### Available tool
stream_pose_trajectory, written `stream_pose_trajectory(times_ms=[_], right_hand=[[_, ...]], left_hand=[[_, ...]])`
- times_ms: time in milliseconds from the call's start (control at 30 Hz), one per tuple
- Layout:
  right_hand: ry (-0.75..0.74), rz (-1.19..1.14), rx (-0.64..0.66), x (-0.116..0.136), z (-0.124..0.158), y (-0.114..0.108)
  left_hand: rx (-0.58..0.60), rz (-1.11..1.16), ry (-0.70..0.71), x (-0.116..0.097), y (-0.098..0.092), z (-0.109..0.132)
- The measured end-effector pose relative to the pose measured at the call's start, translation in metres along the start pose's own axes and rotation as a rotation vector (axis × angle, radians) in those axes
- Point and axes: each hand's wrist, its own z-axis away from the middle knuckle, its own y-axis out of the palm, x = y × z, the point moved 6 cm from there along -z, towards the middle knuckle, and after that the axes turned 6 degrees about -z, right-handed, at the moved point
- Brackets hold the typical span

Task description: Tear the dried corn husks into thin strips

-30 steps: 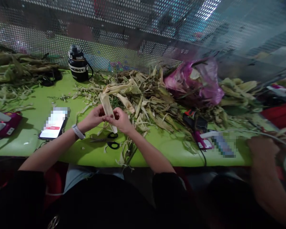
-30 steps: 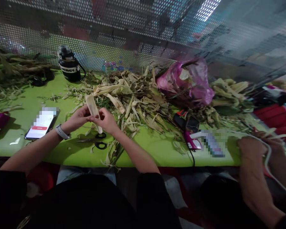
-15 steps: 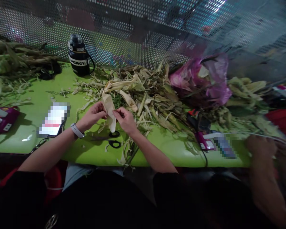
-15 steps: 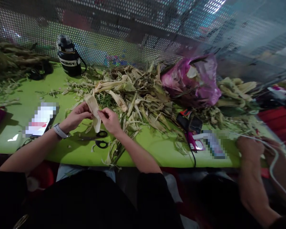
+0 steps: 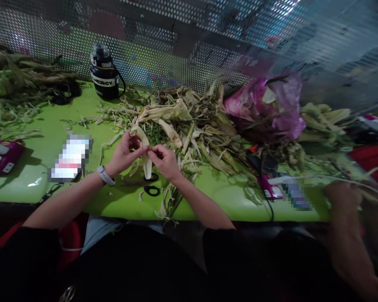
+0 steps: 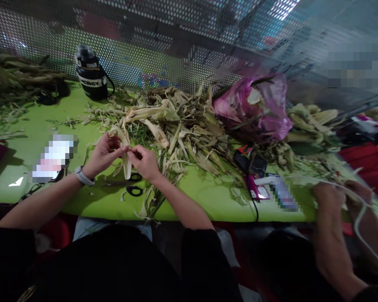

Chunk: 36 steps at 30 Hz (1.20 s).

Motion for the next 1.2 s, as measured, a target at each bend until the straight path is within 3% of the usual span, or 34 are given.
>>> stream_pose_trajectory(times_ms=[167,433,600,733,967,1200], right_hand=[[0.114,-0.145,0.041,-0.009,-0.002,0.004],[0.095,-0.042,-0.002,-0.006,-0.008,-0.005],[0.202,-0.235,0.198,-0.009,-0.007,0.008],[0.275,-0.357,0.301,-0.012,-0.004,0.016],[0.278,-0.365,0.222,-0.014,-0.008,0.008],[0.251,-0.328,0.177,-0.01,-0.012,0.001]], left_hand=[[0.026,0.088,-0.04,0.008,0.001,-0.003],[0.087,0.019,-0.012,-0.002,0.0,-0.003],[0.017,0.102,-0.061,0.003,-0.003,-0.001],[0.062,0.121,-0.096,0.006,-0.001,-0.004],[0.221,0.206,-0.148,0.01,-0.005,-0.013],[0.24,0.161,-0.126,0.005,-0.005,-0.012]])
